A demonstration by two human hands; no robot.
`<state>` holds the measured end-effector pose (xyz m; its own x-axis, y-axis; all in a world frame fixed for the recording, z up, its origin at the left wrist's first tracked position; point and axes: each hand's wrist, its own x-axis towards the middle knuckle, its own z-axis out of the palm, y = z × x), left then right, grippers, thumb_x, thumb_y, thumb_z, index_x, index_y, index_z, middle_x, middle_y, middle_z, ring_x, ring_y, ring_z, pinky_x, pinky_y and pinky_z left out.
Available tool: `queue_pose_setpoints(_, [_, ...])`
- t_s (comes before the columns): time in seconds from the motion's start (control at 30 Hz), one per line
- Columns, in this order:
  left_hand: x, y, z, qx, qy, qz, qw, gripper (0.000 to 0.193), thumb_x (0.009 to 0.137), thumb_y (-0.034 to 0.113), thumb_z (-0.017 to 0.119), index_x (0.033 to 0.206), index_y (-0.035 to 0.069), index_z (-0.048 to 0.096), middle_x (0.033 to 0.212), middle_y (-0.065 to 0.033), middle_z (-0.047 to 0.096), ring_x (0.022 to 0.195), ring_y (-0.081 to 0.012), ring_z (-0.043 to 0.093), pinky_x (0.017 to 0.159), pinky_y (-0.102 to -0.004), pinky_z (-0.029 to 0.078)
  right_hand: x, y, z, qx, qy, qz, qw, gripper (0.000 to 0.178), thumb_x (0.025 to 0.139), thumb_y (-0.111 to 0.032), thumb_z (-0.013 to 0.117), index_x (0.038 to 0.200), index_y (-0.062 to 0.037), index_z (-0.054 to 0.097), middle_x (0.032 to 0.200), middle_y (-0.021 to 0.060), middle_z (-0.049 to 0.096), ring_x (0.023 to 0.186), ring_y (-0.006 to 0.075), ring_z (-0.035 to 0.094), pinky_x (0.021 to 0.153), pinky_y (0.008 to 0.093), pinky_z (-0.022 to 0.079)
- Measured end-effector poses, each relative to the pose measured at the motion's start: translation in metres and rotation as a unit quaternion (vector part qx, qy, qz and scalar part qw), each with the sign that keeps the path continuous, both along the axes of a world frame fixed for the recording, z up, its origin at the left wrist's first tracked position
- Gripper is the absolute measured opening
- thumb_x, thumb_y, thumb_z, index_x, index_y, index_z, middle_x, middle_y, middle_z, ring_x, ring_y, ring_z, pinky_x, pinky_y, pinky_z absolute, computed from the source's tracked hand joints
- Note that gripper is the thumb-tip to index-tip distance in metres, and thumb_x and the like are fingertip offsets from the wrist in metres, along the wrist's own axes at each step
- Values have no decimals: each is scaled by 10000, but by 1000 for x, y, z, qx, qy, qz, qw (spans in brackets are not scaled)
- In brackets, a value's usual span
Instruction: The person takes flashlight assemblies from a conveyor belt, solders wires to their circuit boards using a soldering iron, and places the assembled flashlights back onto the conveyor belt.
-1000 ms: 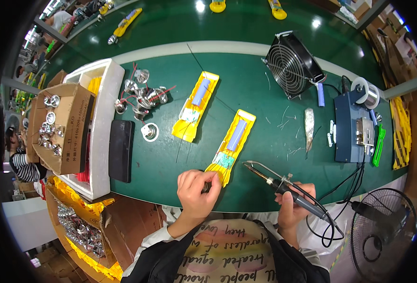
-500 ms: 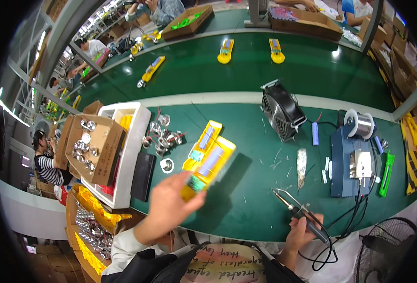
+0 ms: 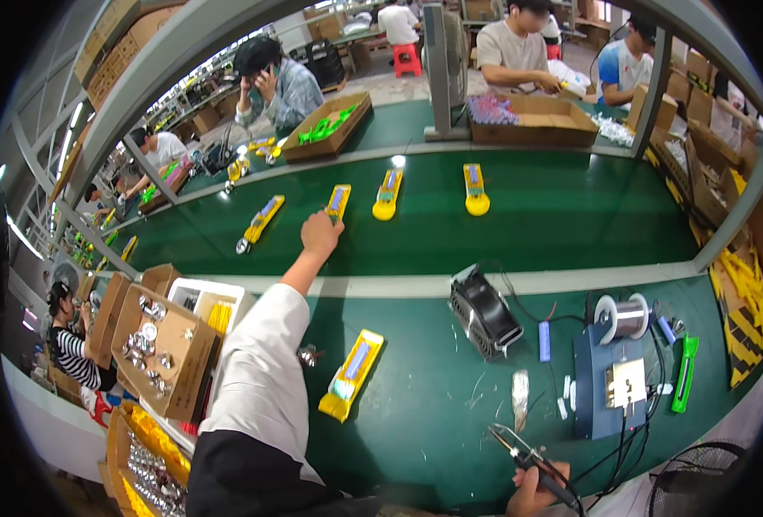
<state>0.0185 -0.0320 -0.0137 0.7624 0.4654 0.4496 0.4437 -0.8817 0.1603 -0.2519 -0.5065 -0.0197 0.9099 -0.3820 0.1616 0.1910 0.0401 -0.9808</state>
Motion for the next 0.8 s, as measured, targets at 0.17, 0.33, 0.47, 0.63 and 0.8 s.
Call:
queue_pose_setpoints(0.17, [39, -17, 5, 6, -25, 53, 998, 340, 657, 296, 637, 823, 21, 523, 834, -162, 543, 807, -319, 526, 668, -399, 449, 3, -6, 9, -27, 38, -40, 998, 172, 770, -152, 558, 834, -23, 464, 630, 56, 510, 483, 109, 460, 453, 206, 378])
queue_pose_setpoints(0.33, [79, -49, 25, 17, -95, -152, 984, 345, 732, 340, 555, 821, 8, 525, 875, -156, 514, 818, -303, 506, 668, -395, 436, 16, -4, 1, -11, 69, -72, 995, 175, 768, -165, 557, 848, -44, 459, 634, 43, 507, 504, 103, 462, 466, 203, 376])
queue_pose_setpoints(0.47, [101, -58, 25, -121, 51, -55, 990, 465, 723, 383, 589, 966, -10, 546, 982, -166, 505, 924, -296, 505, 749, -378, 452, 21, 2, 10, -39, 39, -45, 997, 193, 765, -186, 563, 832, -43, 452, 640, 39, 494, 505, 104, 444, 481, 209, 362])
queue_pose_setpoints(0.63, [124, -60, -4, -113, 87, -19, 990, 382, 637, 277, 688, 899, 20, 583, 924, -152, 559, 855, -272, 570, 710, -327, 481, 18, 8, 12, -60, 18, -72, 995, 211, 779, -207, 548, 773, -35, 426, 606, 49, 464, 503, 110, 414, 481, 225, 345])
queue_pose_setpoints(0.8, [114, -62, -23, -150, 44, 3, 988, 296, 675, 204, 643, 897, 19, 581, 912, -145, 550, 854, -267, 564, 696, -316, 483, 9, 0, 15, -79, 47, -58, 994, 263, 805, -245, 524, 762, -6, 425, 583, 69, 473, 491, 122, 430, 467, 234, 349])
